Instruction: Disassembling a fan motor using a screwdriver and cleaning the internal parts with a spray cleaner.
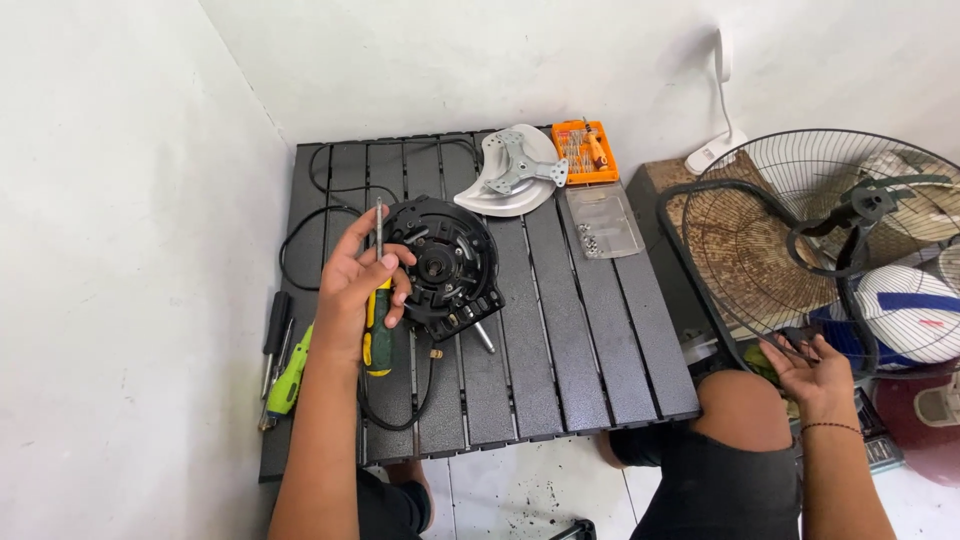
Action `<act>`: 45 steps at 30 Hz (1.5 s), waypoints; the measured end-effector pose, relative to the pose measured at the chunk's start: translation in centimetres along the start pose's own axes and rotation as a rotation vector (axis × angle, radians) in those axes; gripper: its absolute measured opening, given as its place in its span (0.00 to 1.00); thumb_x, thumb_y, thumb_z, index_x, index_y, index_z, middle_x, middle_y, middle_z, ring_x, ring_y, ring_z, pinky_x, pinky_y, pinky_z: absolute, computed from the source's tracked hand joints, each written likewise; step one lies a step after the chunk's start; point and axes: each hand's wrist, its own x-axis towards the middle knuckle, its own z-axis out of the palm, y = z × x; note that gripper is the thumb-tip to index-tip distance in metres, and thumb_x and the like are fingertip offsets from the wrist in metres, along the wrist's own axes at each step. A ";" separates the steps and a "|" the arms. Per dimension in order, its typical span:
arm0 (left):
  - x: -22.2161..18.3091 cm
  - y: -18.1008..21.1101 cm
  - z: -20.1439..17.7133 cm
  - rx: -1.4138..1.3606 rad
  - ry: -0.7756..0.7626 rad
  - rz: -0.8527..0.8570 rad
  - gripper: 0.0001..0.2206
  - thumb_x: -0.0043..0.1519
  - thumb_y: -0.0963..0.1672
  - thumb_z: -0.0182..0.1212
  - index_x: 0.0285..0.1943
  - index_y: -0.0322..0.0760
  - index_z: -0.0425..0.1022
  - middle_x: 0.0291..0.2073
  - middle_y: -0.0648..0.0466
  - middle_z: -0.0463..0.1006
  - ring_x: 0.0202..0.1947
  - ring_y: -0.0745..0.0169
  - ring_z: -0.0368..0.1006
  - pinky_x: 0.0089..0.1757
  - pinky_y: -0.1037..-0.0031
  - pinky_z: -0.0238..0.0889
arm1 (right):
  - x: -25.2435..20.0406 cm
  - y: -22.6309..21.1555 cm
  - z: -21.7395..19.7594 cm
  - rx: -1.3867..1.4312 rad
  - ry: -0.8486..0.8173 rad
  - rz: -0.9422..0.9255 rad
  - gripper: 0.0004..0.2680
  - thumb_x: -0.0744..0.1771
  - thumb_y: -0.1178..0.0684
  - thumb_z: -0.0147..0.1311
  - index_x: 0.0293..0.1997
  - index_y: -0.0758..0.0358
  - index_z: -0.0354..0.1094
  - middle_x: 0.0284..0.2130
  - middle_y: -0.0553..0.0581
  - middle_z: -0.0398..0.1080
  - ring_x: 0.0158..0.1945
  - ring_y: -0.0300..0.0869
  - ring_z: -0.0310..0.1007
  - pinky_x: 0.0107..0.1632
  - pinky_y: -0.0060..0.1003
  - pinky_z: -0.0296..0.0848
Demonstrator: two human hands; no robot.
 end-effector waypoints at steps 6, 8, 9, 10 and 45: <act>0.0 0.1 0.0 0.030 0.003 -0.008 0.28 0.61 0.40 0.58 0.74 0.39 0.59 0.38 0.44 0.74 0.20 0.66 0.65 0.16 0.81 0.56 | -0.4 -0.4 -0.2 0.082 0.055 -0.010 0.06 0.72 0.55 0.48 0.53 0.65 0.61 0.71 0.78 0.48 0.74 0.70 0.53 0.69 0.66 0.73; 0.2 -0.3 -0.2 0.014 -0.006 -0.007 0.28 0.62 0.40 0.58 0.74 0.40 0.59 0.38 0.44 0.74 0.21 0.65 0.65 0.15 0.81 0.55 | 2.6 -1.0 -3.0 0.026 -0.109 0.043 0.28 0.73 0.53 0.52 0.75 0.79 0.34 0.73 0.86 0.37 0.72 0.79 0.51 0.72 0.61 0.70; 0.2 -0.3 -0.2 0.015 -0.003 -0.005 0.28 0.62 0.40 0.58 0.74 0.40 0.59 0.38 0.44 0.74 0.21 0.65 0.65 0.15 0.81 0.55 | 1.3 -1.1 -3.5 0.025 -0.111 0.045 0.28 0.73 0.53 0.52 0.75 0.79 0.34 0.73 0.86 0.37 0.72 0.79 0.51 0.72 0.61 0.70; 0.1 -0.3 -0.2 0.010 -0.009 -0.008 0.29 0.61 0.40 0.59 0.74 0.39 0.58 0.37 0.44 0.74 0.21 0.66 0.65 0.15 0.81 0.55 | 0.1 -1.1 -4.0 -0.007 -0.134 0.037 0.28 0.73 0.52 0.51 0.74 0.83 0.32 0.72 0.84 0.41 0.72 0.76 0.54 0.72 0.59 0.71; 0.8 -2.9 0.7 0.512 0.315 -0.109 0.21 0.72 0.49 0.50 0.68 0.33 0.70 0.60 0.37 0.74 0.61 0.44 0.70 0.58 0.50 0.64 | -34.2 19.6 24.1 -0.696 -0.937 -0.011 0.09 0.65 0.61 0.61 0.39 0.70 0.60 0.55 0.76 0.72 0.54 0.62 0.77 0.51 0.56 0.81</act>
